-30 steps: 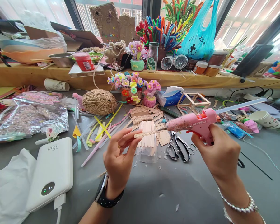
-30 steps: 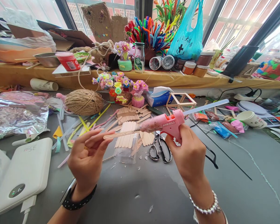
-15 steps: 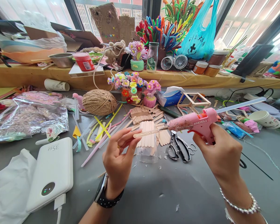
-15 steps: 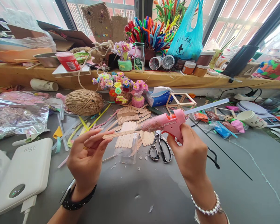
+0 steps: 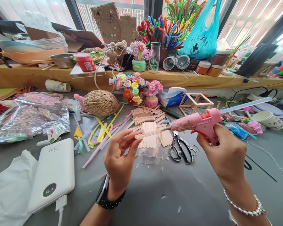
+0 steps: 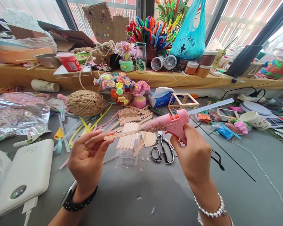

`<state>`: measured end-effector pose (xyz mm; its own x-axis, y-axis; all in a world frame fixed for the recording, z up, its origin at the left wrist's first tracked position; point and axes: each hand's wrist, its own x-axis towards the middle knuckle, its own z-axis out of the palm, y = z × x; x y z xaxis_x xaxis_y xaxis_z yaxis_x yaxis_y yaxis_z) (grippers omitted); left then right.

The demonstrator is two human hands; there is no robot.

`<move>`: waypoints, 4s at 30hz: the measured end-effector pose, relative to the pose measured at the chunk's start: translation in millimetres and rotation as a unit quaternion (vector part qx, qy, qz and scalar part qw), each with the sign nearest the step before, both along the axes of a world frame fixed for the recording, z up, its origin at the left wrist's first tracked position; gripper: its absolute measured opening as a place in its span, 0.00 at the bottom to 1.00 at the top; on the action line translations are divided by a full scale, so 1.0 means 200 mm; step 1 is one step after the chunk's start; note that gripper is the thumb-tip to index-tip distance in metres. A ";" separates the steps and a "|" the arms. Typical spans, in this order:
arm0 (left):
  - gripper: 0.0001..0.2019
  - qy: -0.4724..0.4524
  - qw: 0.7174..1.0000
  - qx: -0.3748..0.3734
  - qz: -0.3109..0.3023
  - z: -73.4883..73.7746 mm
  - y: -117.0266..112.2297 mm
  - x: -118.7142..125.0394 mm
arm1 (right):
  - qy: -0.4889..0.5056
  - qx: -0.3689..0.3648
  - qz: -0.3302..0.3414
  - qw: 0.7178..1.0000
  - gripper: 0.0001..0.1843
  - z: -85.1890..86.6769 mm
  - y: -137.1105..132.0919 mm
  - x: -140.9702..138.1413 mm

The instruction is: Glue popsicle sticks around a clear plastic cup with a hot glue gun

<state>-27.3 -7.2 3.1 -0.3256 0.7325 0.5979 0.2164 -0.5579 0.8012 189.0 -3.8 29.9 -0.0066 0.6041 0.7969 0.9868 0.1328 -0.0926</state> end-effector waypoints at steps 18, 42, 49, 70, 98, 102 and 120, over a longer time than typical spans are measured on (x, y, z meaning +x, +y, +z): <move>0.13 0.002 1.000 -0.002 0.008 0.00 0.00 0.00 | -0.001 -0.001 -0.003 1.000 0.06 0.00 -0.01 0.01; 0.12 -0.004 1.000 0.014 0.012 0.01 0.00 0.00 | 0.001 -0.013 -0.025 1.000 0.03 -0.01 0.00 0.00; 0.13 0.001 1.000 0.010 0.012 0.00 0.00 0.00 | 0.032 0.005 -0.077 0.997 0.12 -0.01 0.00 0.01; 0.14 0.006 1.000 0.002 -0.008 0.01 0.00 0.01 | 0.005 0.005 0.005 1.000 0.11 -0.01 -0.03 -0.04; 0.15 0.001 1.000 0.001 -0.011 0.01 -0.01 0.01 | 0.002 0.000 0.010 1.000 0.09 -0.01 -0.02 -0.04; 0.15 0.001 1.000 0.006 -0.013 0.01 0.00 0.01 | 0.003 0.004 0.011 1.000 0.10 -0.02 -0.02 -0.04; 0.14 -0.006 1.000 0.007 -0.017 0.01 0.00 0.01 | -0.007 0.012 0.006 1.000 0.10 -0.02 -0.02 -0.03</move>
<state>-26.1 -6.9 4.4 -0.3082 0.7350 0.6039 0.1877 -0.5754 0.7961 182.1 -7.2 26.5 -0.0245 0.5846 0.8110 0.9861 0.1473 -0.0764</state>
